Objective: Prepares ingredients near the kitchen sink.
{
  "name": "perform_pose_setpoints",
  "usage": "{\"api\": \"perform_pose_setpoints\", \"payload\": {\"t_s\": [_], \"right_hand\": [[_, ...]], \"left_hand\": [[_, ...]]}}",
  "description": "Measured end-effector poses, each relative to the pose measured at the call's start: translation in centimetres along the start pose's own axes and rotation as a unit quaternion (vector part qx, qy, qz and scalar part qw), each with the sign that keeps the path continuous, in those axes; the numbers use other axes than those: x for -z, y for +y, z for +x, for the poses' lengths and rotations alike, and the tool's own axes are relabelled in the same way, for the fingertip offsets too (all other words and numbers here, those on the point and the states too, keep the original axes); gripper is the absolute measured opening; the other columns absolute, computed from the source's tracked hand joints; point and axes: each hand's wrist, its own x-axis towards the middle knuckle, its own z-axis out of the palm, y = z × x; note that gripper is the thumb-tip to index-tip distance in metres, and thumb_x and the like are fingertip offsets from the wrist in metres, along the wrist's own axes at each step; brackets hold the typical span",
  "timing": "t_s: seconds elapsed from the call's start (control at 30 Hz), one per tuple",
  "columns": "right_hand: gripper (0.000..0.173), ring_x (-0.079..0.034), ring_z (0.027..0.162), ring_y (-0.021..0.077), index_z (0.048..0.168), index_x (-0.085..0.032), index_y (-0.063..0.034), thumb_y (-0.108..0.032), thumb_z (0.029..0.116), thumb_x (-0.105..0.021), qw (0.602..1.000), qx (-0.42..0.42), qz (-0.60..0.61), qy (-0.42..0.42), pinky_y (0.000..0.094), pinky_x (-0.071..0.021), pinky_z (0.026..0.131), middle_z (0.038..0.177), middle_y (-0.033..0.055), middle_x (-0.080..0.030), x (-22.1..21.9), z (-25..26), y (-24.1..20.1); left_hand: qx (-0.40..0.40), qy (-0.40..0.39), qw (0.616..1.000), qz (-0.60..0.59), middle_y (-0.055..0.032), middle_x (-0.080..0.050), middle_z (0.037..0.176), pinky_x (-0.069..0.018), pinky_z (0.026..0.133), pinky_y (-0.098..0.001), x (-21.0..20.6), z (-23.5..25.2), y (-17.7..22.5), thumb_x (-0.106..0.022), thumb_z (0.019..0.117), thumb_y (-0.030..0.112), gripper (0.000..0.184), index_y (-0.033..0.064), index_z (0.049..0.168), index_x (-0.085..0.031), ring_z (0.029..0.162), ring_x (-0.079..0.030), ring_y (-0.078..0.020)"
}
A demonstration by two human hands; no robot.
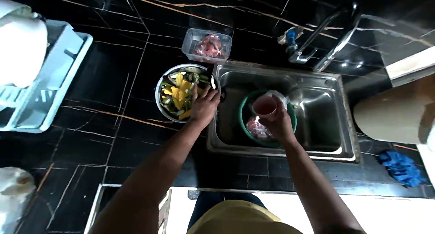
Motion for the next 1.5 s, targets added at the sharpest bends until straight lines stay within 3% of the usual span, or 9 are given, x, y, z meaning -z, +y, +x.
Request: {"api": "perform_pose_setpoints", "payload": {"t_s": [0.1, 0.2, 0.4, 0.6, 0.7, 0.8, 0.87, 1.2, 1.5], "right_hand": [[0.099, -0.059, 0.126, 0.0336, 0.158, -0.033, -0.0092, -0.02, 0.0767, -0.088, 0.997, -0.003, 0.072, 0.039, 0.0476, -0.0532, 0.102, 0.148, 0.0245, -0.048, -0.4, -1.1, 0.6], [0.102, -0.062, 0.124, 0.0279, 0.158, -0.03, -0.0087, -0.02, 0.0758, -0.089, 0.992, 0.003, 0.116, 0.052, 0.044, -0.0544, 0.103, 0.143, 0.0227, -0.054, -1.1, -1.4, 0.6], [0.097, -0.061, 0.126, 0.031, 0.156, -0.036, -0.0068, -0.027, 0.077, -0.088, 0.997, 0.028, 0.066, 0.029, 0.0482, -0.052, 0.106, 0.14, 0.0224, -0.058, -2.8, -1.9, -1.8], [0.095, -0.058, 0.13, 0.0276, 0.152, -0.041, 0.002, -0.031, 0.0757, -0.088, 0.995, 0.073, 0.056, 0.049, 0.0437, -0.0485, 0.11, 0.143, 0.0212, -0.057, -4.8, -4.7, -3.7], [0.093, -0.059, 0.13, 0.0282, 0.15, -0.042, 0.0021, -0.028, 0.0747, -0.088, 0.995, 0.061, 0.036, 0.064, 0.0436, -0.0501, 0.108, 0.143, 0.0219, -0.057, -5.0, -6.0, -3.3], [0.095, -0.059, 0.131, 0.0271, 0.153, -0.04, -0.0018, -0.027, 0.0752, -0.087, 0.997, 0.025, 0.031, 0.063, 0.0433, -0.0506, 0.108, 0.145, 0.0201, -0.056, -4.9, -6.7, -2.7], [0.095, -0.059, 0.13, 0.0273, 0.154, -0.04, -0.0017, -0.026, 0.0756, -0.088, 0.997, 0.009, 0.032, 0.065, 0.0437, -0.0515, 0.107, 0.145, 0.02, -0.056, -4.9, -7.0, -2.4], [0.092, -0.059, 0.13, 0.0244, 0.152, -0.042, 0.0012, -0.028, 0.0774, -0.087, 0.997, 0.031, 0.045, 0.052, 0.0385, -0.0496, 0.11, 0.144, 0.0199, -0.057, -7.8, -5.6, -5.0], [0.091, -0.061, 0.127, 0.026, 0.15, -0.044, 0.0014, -0.028, 0.0759, -0.088, 0.998, 0.05, 0.031, 0.006, 0.0412, -0.0513, 0.107, 0.14, 0.0193, -0.06, -10.5, -4.8, -6.9]], "left_hand": [[-0.025, -0.018, 0.999, -0.033, -0.0031, -0.056, 0.15, -0.0051, 0.119, -0.0747, 1.2, -0.3, 0.0, -0.069, 0.0955, 0.046, 0.047, 0.0218, 0.136, -0.067, 0.152, -0.032, -0.0348], [-0.038, 0.001, 0.996, -0.082, -0.0042, -0.042, 0.161, -0.0002, 0.118, -0.0768, 2.9, -0.2, -1.1, -0.069, 0.0863, 0.065, 0.065, 0.0261, 0.138, -0.066, 0.156, -0.019, -0.0371], [0.171, 0.033, 0.977, -0.126, -0.0215, -0.041, 0.157, -0.0222, 0.118, -0.0684, 6.9, 6.2, -8.7, -0.057, 0.1029, 0.038, 0.049, 0.009, 0.142, -0.06, 0.148, -0.032, -0.0444], [0.353, -0.126, 0.92, -0.116, -0.0333, -0.057, 0.136, -0.0442, 0.101, -0.07, 5.1, 14.5, -15.4, -0.039, 0.1096, 0.042, 0.06, -0.0013, 0.15, -0.042, 0.128, -0.055, -0.0511], [0.357, -0.154, 0.906, -0.169, -0.03, -0.064, 0.126, -0.0483, 0.099, -0.065, 2.6, 17.2, -17.1, -0.039, 0.1101, 0.041, 0.056, -0.0031, 0.143, -0.049, 0.117, -0.064, -0.0452], [0.387, -0.15, 0.873, -0.255, -0.02, -0.071, 0.106, -0.057, 0.081, -0.0467, 0.8, 18.6, -17.9, -0.043, 0.1081, 0.026, 0.04, -0.0032, 0.131, -0.057, 0.086, -0.07, -0.0276], [0.41, -0.144, 0.857, -0.276, -0.0168, -0.07, 0.102, -0.0572, 0.076, -0.0404, 0.5, 19.0, -18.4, -0.044, 0.1064, 0.021, 0.036, -0.0039, 0.129, -0.058, 0.078, -0.069, -0.0212], [0.47, -0.069, 0.834, -0.28, -0.0158, -0.067, 0.109, -0.0556, 0.072, -0.0363, 2.5, 15.2, -27.9, -0.044, 0.1068, 0.022, 0.037, 0.0022, 0.136, -0.055, 0.076, -0.065, -0.0174], [0.517, 0.021, 0.795, -0.317, -0.0029, -0.064, 0.093, -0.0524, 0.063, -0.0238, 5.1, 9.8, -35.1, -0.042, 0.1093, 0.029, 0.037, 0.0066, 0.137, -0.053, 0.064, -0.058, -0.0039]]}}
